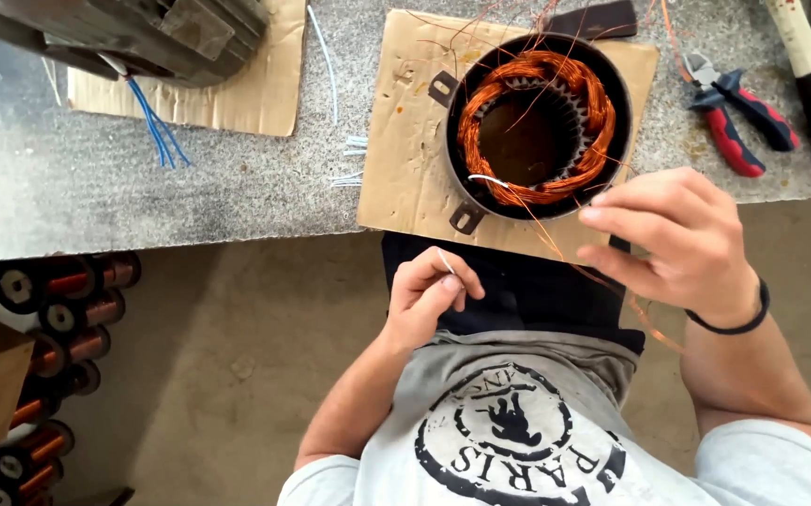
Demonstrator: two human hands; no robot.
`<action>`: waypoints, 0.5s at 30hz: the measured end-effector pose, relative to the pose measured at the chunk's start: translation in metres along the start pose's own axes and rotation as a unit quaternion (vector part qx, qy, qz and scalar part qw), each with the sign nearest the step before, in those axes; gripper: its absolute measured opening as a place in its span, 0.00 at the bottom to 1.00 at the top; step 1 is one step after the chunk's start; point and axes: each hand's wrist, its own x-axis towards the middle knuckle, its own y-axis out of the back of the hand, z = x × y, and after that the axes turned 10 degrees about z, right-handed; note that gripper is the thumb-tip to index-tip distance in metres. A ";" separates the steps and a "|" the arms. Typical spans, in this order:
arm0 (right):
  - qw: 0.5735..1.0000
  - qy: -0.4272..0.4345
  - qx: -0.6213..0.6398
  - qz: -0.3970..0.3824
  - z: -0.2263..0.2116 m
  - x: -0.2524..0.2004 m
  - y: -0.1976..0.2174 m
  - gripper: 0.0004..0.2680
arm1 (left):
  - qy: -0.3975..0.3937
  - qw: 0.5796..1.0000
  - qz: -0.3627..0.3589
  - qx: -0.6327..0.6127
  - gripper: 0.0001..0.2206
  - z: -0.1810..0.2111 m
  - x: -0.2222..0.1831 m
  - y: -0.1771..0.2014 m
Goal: Repairing an electric motor stator by cutting, stripping, and organizing copper wire windings using pliers.
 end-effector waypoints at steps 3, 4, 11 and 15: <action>1.000 -0.003 -0.026 0.000 0.007 0.002 -0.004 0.07 | 0.006 0.999 0.023 0.037 0.06 0.008 0.004 -0.004; 1.000 -0.007 -0.029 0.001 0.008 0.002 -0.005 0.07 | 0.008 0.999 0.019 0.036 0.06 0.006 0.003 -0.002; 0.998 -0.031 -0.056 0.016 0.015 0.002 -0.004 0.06 | 0.046 0.995 0.009 0.088 0.06 -0.001 0.007 -0.001; 0.995 -0.016 -0.100 0.015 0.014 0.006 -0.004 0.06 | 0.028 0.994 0.012 0.104 0.06 -0.002 0.009 -0.005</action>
